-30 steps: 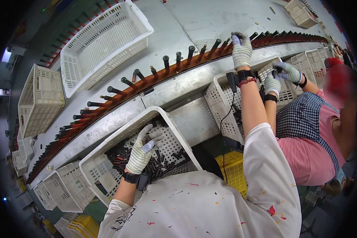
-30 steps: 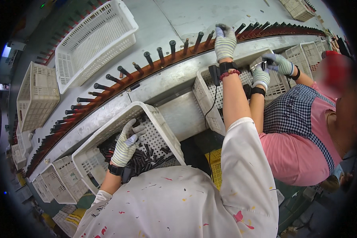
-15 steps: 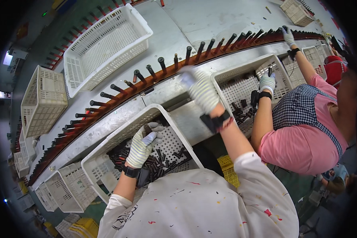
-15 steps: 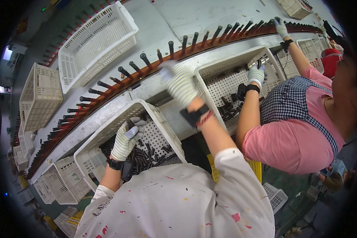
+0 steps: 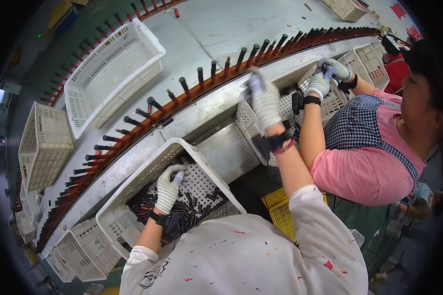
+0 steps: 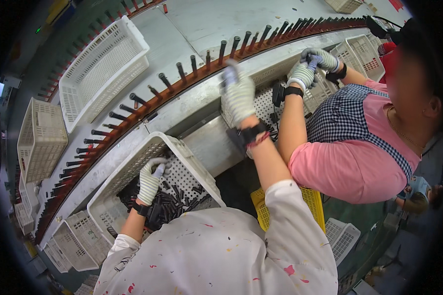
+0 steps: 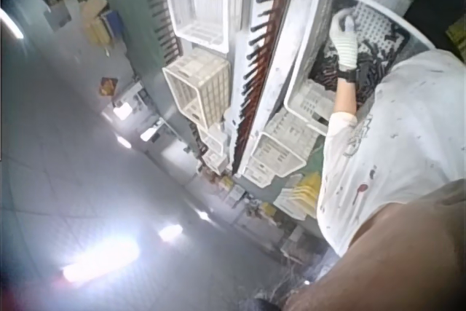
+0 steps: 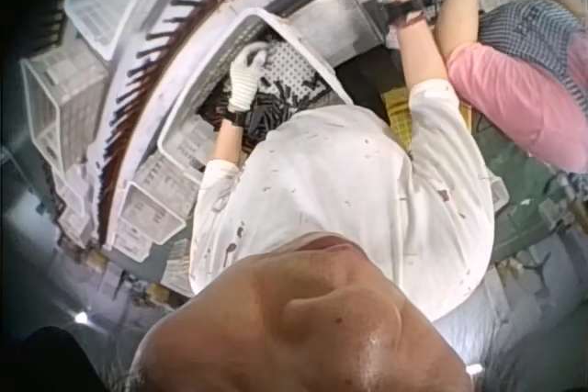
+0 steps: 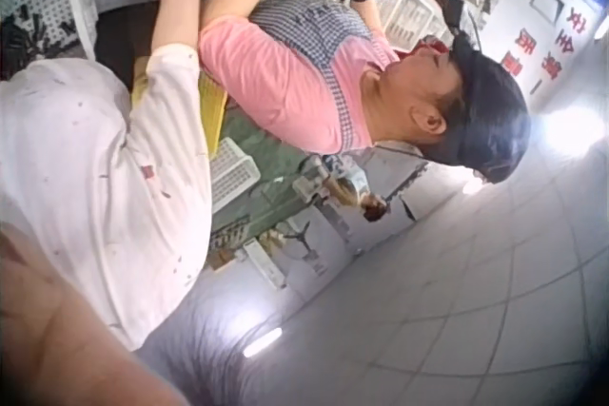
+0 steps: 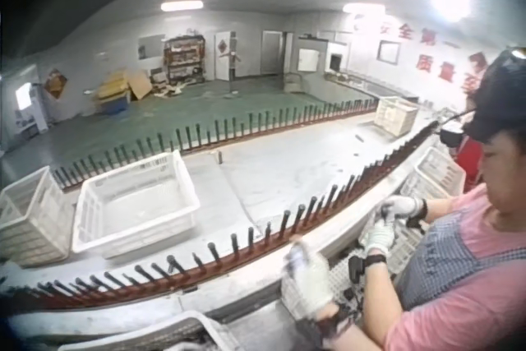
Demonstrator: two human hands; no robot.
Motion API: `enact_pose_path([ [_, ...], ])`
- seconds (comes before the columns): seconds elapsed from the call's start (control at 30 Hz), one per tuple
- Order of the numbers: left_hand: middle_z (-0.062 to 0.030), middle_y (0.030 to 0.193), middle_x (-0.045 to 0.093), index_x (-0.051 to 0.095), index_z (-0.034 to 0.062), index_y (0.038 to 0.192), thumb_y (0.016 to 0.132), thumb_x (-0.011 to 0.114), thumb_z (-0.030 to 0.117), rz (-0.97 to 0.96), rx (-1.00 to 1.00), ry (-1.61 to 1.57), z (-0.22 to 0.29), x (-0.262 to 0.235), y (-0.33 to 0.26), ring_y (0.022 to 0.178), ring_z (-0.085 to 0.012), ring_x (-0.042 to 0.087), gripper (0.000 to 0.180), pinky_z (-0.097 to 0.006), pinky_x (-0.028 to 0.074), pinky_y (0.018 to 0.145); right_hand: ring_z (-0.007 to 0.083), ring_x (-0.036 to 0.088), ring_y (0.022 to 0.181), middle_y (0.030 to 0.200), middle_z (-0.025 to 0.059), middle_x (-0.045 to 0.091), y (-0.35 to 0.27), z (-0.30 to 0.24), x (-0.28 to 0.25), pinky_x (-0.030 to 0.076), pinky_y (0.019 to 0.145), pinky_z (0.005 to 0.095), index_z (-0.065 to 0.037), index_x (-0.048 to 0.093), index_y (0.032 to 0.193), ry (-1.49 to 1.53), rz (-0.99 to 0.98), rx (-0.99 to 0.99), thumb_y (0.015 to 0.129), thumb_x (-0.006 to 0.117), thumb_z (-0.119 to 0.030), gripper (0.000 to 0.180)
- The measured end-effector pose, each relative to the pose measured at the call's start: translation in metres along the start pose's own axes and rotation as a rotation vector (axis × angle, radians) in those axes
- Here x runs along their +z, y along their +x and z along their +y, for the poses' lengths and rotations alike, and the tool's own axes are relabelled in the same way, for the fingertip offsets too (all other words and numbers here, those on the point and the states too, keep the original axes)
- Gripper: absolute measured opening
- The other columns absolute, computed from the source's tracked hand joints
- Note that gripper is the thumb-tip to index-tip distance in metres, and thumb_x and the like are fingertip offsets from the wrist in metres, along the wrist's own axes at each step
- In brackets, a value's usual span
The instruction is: Assembling foam rings onto cylindrical plastic components and sorting them into crates on a production line.
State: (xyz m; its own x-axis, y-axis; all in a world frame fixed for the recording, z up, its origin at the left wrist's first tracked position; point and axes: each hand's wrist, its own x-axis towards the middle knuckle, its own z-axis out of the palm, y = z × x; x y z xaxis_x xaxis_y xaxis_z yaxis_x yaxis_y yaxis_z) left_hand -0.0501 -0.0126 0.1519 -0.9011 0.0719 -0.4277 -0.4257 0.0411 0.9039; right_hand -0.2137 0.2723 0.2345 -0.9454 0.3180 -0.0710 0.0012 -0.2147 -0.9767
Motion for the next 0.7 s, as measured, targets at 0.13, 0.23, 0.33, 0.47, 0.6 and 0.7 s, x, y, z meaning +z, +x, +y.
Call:
enact_pose_path([
  [0.13,-0.0234,0.124,0.051,0.054,0.0112,0.123,0.080,0.059,0.004,0.126,0.343,0.929,-0.090,-0.013,0.027,0.116,-0.0387,0.047,0.044,-0.043,0.037,0.102,0.0212,0.058,0.081,0.093,0.0106,0.064,0.101,0.015,-0.060,0.046,0.077,0.0337,-0.004,0.060,0.115,-0.470,0.475,-0.366,0.095,0.048,-0.015,0.027],
  [0.23,-0.0220,0.141,0.034,0.043,0.0201,0.135,0.077,0.063,0.017,0.078,0.110,1.219,-0.121,-0.004,0.048,0.127,-0.0417,0.034,0.062,-0.053,0.031,0.103,0.0223,0.059,0.079,0.090,0.0131,0.064,0.139,0.015,-0.062,0.047,0.077,0.0331,0.000,0.058,0.105,-0.411,0.626,-0.397,0.088,0.057,-0.014,0.022],
  [0.33,-0.0263,0.142,0.028,0.045,0.0181,0.132,0.075,0.062,0.018,0.056,0.134,1.352,-0.139,0.022,0.059,0.130,-0.0424,0.030,0.059,-0.054,0.028,0.104,0.0218,0.058,0.073,0.081,0.0121,0.061,0.161,0.004,-0.070,0.048,0.071,0.0339,0.001,0.054,0.095,-0.470,0.697,-0.448,0.081,0.065,-0.014,0.023],
  [0.47,-0.0276,0.142,0.026,0.047,0.0166,0.131,0.074,0.061,0.016,-0.064,0.226,1.423,-0.188,0.043,0.050,0.126,-0.0451,0.031,0.059,-0.053,0.030,0.102,0.0293,0.064,0.079,0.085,0.0168,0.066,0.182,-0.005,-0.083,0.049,0.075,0.0372,-0.001,0.060,0.094,-0.810,0.551,-0.419,0.079,0.066,-0.020,0.025],
  [0.6,-0.0190,0.139,0.034,0.050,0.0135,0.127,0.077,0.059,0.019,-0.417,0.368,1.519,-0.171,0.040,0.015,0.120,-0.0406,0.039,0.052,-0.051,0.038,0.095,0.0354,0.063,0.090,0.093,0.0185,0.066,0.171,-0.017,-0.067,0.049,0.079,0.0412,-0.004,0.061,0.097,-1.085,0.383,-0.329,0.081,0.064,-0.025,0.026],
  [0.7,-0.0177,0.133,0.040,0.053,0.0094,0.123,0.077,0.059,0.020,-0.774,0.336,1.285,-0.136,0.048,-0.017,0.117,-0.0367,0.044,0.048,-0.048,0.042,0.093,0.0351,0.062,0.096,0.099,0.0192,0.065,0.157,-0.027,-0.048,0.049,0.082,0.0420,-0.007,0.060,0.102,-1.266,0.323,-0.225,0.086,0.058,-0.029,0.028],
])
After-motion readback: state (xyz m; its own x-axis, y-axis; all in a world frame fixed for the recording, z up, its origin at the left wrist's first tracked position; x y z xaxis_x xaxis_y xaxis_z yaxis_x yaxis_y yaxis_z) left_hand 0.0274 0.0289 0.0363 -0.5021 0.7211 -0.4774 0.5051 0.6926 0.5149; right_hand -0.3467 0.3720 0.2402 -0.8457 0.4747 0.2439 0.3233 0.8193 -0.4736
